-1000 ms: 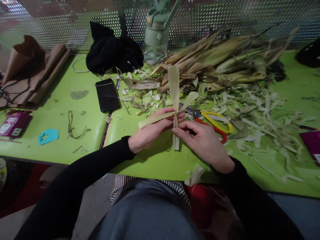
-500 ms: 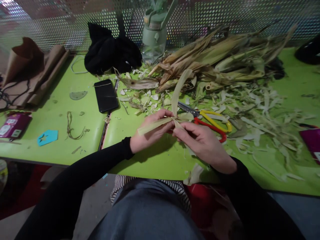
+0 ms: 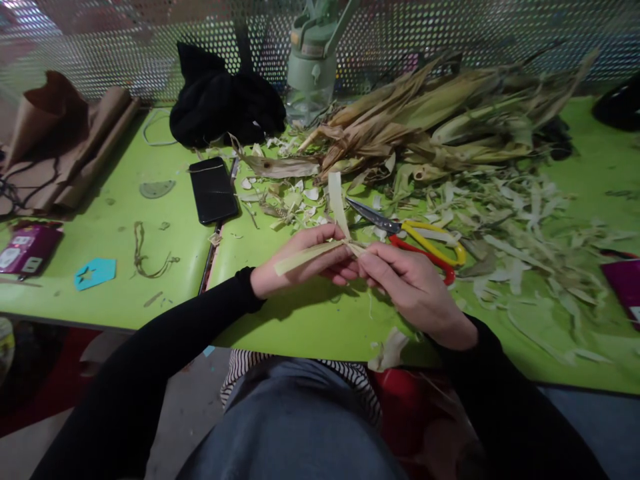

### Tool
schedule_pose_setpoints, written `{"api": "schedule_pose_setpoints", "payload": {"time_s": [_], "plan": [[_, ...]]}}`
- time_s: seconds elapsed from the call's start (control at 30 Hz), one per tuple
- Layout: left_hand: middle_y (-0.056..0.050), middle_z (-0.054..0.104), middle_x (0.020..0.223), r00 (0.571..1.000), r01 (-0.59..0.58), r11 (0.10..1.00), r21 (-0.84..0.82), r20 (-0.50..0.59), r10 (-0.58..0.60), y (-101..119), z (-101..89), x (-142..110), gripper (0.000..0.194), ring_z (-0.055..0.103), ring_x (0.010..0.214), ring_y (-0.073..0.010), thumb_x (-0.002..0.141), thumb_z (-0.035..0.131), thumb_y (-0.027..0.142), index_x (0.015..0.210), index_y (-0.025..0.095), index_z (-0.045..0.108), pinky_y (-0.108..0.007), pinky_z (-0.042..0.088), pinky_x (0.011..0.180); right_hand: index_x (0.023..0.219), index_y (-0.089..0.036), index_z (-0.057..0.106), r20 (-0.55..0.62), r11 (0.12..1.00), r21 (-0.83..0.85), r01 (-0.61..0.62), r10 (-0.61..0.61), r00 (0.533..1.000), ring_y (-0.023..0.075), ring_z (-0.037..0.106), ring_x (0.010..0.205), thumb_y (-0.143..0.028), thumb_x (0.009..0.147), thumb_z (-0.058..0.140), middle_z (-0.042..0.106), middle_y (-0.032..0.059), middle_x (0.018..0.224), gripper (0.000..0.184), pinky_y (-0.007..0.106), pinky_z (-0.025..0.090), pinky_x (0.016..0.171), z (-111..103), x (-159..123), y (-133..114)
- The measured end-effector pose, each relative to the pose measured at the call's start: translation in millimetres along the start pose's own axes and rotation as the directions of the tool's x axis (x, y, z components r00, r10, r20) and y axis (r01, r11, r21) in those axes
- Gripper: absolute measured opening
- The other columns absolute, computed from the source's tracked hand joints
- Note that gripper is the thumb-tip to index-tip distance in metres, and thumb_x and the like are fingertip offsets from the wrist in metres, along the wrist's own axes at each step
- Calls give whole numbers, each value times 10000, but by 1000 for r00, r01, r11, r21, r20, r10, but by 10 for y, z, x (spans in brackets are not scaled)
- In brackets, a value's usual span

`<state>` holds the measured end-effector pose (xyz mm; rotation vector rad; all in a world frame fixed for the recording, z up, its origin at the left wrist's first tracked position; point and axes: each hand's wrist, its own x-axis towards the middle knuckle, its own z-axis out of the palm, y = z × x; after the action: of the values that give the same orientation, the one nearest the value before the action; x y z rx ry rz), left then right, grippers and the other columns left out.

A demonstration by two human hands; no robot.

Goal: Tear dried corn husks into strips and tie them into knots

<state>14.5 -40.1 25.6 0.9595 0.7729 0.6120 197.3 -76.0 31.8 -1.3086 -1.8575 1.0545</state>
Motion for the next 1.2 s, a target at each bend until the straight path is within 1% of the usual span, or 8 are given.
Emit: {"api": "schedule_pose_setpoints", "payload": {"time_s": [0.13,0.3,0.67,0.73,0.8,0.9,1.0,1.2], "plan": [[-49,738,802,1000,16,991,-131,14,-14,19,-40,12,94,725,761,-134,903,648,173,941,146,566,-305,573,810,675,-221,540,-90,1000,-17,-5,3,996,118,430,525,-474,986,491,488,-29,588,403,278,334,529,-13,3,20],[-22,744,808,987,-142,973,-182,45,152,-35,-113,69,198,733,762,-125,848,735,234,963,156,595,-267,573,797,653,-223,510,-134,998,-67,5,-14,991,118,411,511,-401,992,483,443,-39,558,384,284,322,530,-26,-1,-8],[-6,732,805,954,-297,943,-148,-16,298,-130,-71,110,222,699,696,-100,863,725,338,944,153,633,-241,581,737,624,-224,394,-12,921,-272,280,-295,956,109,417,504,-225,981,475,412,-43,563,366,272,362,528,-21,-3,-23],[-1,726,802,945,-328,936,-128,-47,325,-130,-89,127,191,699,703,-98,875,711,313,934,153,624,-239,579,742,691,-234,505,-130,861,-416,293,-375,918,151,525,600,-275,976,523,518,-11,630,288,300,420,594,-14,-2,16],[2,721,804,933,-360,929,-93,-68,354,-125,-103,135,167,699,719,-95,884,698,285,938,153,610,-237,576,755,844,-239,611,-304,760,-598,254,-508,806,225,611,781,-351,940,613,623,47,773,148,361,465,711,15,-9,54],[-4,719,833,923,-381,925,-7,-65,380,-131,-93,127,156,695,759,-96,897,677,259,978,148,604,-234,567,772,920,-212,636,-306,634,-723,273,-649,696,262,624,846,-416,912,659,678,93,850,206,392,470,756,101,-24,89],[-33,725,901,904,-417,903,101,-52,423,-159,-61,115,179,686,820,-102,896,673,253,1019,134,622,-230,555,804,808,-197,614,-196,699,-624,350,-573,796,182,582,664,-367,946,617,661,47,719,219,321,446,634,185,-25,87],[-44,718,908,864,-480,839,256,-29,503,-201,-49,120,193,674,821,-114,890,672,286,997,128,649,-231,549,765,773,-210,609,-260,921,-351,169,-269,927,123,497,560,-355,972,558,559,-18,625,251,270,400,557,166,-24,5]]}}
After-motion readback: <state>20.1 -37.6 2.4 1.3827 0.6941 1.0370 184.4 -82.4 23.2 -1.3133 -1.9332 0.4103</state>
